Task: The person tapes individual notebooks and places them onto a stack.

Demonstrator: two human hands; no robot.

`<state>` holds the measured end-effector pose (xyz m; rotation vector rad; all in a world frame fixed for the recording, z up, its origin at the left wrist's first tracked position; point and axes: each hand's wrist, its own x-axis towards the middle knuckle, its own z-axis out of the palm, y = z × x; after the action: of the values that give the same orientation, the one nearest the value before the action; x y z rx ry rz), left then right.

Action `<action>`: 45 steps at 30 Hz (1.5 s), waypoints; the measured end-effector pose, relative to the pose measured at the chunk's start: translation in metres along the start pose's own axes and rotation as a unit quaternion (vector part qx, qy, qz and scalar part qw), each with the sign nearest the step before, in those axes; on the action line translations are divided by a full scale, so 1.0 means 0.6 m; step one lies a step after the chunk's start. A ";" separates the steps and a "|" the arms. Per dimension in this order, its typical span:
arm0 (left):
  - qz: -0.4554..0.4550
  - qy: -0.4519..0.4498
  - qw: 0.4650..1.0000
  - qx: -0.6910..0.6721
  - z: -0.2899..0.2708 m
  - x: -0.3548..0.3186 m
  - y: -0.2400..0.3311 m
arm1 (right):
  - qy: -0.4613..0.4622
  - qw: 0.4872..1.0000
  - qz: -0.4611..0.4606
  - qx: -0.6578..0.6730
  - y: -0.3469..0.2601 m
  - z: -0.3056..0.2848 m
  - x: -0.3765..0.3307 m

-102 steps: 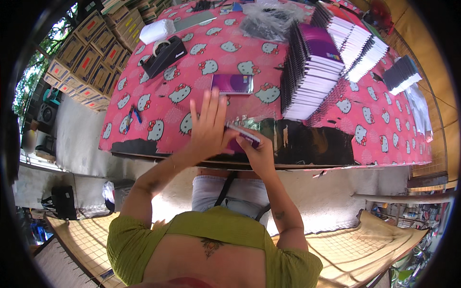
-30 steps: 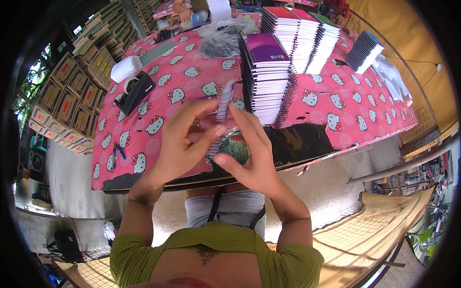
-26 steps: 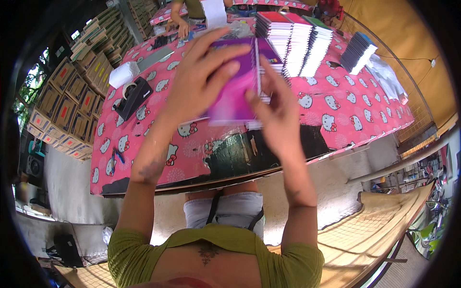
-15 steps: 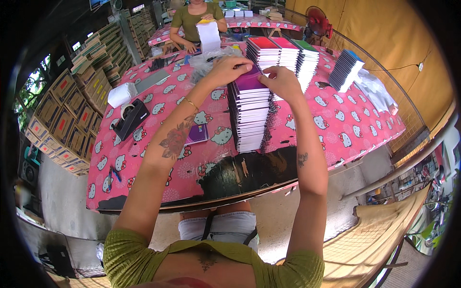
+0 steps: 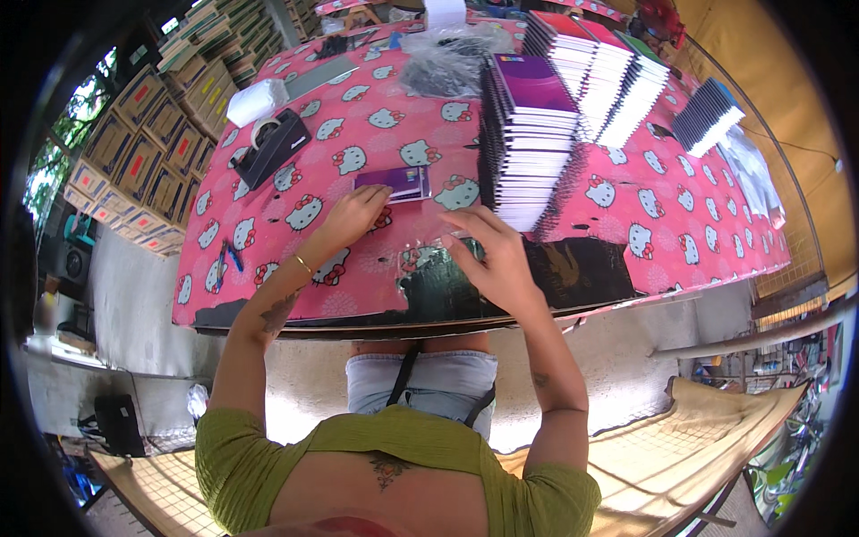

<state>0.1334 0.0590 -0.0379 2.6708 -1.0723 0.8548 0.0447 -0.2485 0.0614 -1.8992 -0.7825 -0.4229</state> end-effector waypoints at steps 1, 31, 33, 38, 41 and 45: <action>-0.020 0.000 1.000 -0.014 -0.015 0.013 0.013 | 0.007 1.000 0.012 0.004 0.020 0.024 -0.004; -0.344 0.072 0.935 0.039 -0.025 -0.111 -0.154 | -0.050 0.947 0.202 0.243 0.114 0.128 -0.089; -0.337 0.044 0.940 0.001 -0.028 -0.099 -0.126 | -0.044 0.953 0.188 0.234 0.112 0.131 -0.091; -0.267 0.090 0.953 -0.117 -0.037 -0.074 -0.036 | -0.054 0.953 0.203 0.221 0.112 0.128 -0.092; -0.240 0.098 0.934 -0.247 -0.071 -0.051 0.049 | -0.044 0.952 0.201 0.226 0.114 0.125 -0.090; -0.255 0.056 0.919 -0.295 -0.124 -0.062 0.120 | -0.060 0.955 0.198 0.213 0.114 0.129 -0.093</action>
<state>0.0295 0.0518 -0.0026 2.1824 -0.4541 0.4698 0.0471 -0.2181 -0.0518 -1.6244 -0.4990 0.1085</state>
